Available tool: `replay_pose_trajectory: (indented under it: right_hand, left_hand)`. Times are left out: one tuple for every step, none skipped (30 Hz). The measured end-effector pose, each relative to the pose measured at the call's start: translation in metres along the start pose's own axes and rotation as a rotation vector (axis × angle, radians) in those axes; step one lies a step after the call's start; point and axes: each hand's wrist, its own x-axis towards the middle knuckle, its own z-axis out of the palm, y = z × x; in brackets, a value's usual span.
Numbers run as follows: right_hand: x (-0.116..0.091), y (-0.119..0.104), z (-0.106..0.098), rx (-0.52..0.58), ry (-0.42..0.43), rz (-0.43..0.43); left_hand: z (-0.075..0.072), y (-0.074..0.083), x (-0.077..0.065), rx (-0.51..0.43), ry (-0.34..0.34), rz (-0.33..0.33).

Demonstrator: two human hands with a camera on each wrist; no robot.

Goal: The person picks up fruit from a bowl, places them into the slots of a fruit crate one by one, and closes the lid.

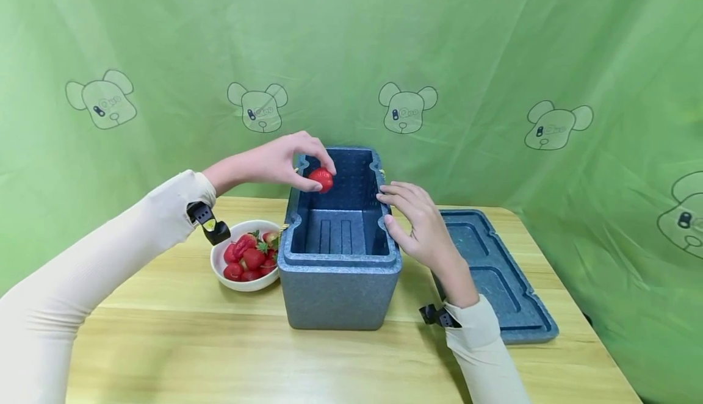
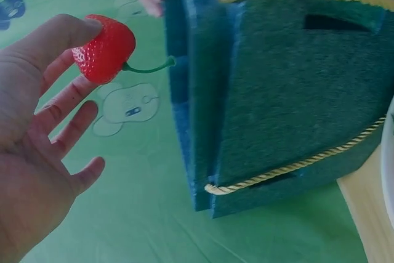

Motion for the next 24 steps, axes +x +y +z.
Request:
replay_pose_trajectory:
  right_hand:
    - [0.0,0.0,0.0,0.001,-0.001,-0.001]
    - [0.0,-0.001,0.0,0.002,-0.003,-0.002]
    - [0.001,-0.001,0.001,0.003,-0.004,-0.002]
    - [0.001,-0.001,0.001,0.004,-0.006,-0.001]
    - [0.002,-0.001,0.001,0.007,-0.007,0.0]
    - [0.002,-0.001,0.001,0.008,-0.007,-0.001]
    - [0.002,-0.001,0.001,0.007,-0.006,-0.001]
    - [0.002,-0.001,0.001,0.008,-0.004,-0.002]
    - [0.002,-0.001,0.001,0.007,-0.002,-0.002]
    - [0.002,-0.001,0.001,0.008,0.0,-0.004]
    - [0.001,-0.001,0.001,0.009,0.002,-0.005]
    - [0.001,0.0,0.001,0.008,0.005,-0.009]
    - [0.001,0.0,0.001,0.013,0.005,-0.009]
    - [0.001,0.0,0.001,0.017,0.006,-0.011]
    - [0.001,0.0,0.001,0.02,0.006,-0.012]
    - [0.001,0.0,0.001,0.023,0.005,-0.013]
    - [0.001,0.0,0.0,0.026,0.005,-0.014]
    - [0.0,0.0,0.0,0.029,0.005,-0.016]
    - [0.0,0.0,0.0,0.033,0.003,-0.013]
    - [0.0,0.0,0.0,0.033,0.003,-0.012]
    - [0.0,0.0,0.0,0.033,0.003,-0.012]
    - [-0.001,-0.001,0.0,0.033,0.003,-0.011]
    - [-0.001,-0.001,0.0,0.033,0.002,-0.011]
    - [-0.001,0.0,0.0,0.033,0.002,-0.01]
  left_hand:
    - [0.003,-0.001,-0.001,0.012,-0.004,0.003]
    - [0.005,-0.002,-0.002,0.029,-0.004,0.009]
    - [0.007,-0.003,-0.003,0.045,-0.002,0.016]
    - [0.01,-0.004,-0.003,0.065,0.004,0.027]
    - [0.012,-0.005,-0.004,0.092,0.011,0.034]
    - [0.013,-0.007,-0.005,0.115,0.016,0.034]
    - [0.015,-0.008,-0.006,0.135,0.02,0.031]
    - [0.017,-0.009,-0.006,0.151,0.021,0.025]
    - [0.018,-0.01,-0.007,0.164,0.019,0.013]
    - [0.02,-0.011,-0.007,0.174,0.014,-0.002]
    - [0.021,-0.012,-0.008,0.181,0.004,-0.02]
    - [0.022,-0.013,-0.009,0.179,-0.004,-0.037]
    - [0.023,-0.013,-0.01,0.179,-0.01,-0.045]
    - [0.024,-0.014,-0.01,0.179,-0.015,-0.049]
    - [0.024,-0.015,-0.01,0.181,-0.018,-0.051]
    - [0.025,-0.015,-0.011,0.18,-0.019,-0.049]
    - [0.026,-0.015,-0.011,0.177,-0.016,-0.045]
    - [0.026,-0.016,-0.012,0.174,-0.014,-0.042]
    - [0.027,-0.016,-0.012,0.175,-0.011,-0.041]
    - [0.028,-0.016,-0.012,0.175,-0.009,-0.043]
    - [0.028,-0.017,-0.013,0.175,-0.008,-0.049]
    - [0.028,-0.016,-0.013,0.178,-0.004,-0.055]
    - [0.029,-0.017,-0.014,0.183,0.001,-0.063]
    - [0.029,-0.017,-0.014,0.19,0.005,-0.072]
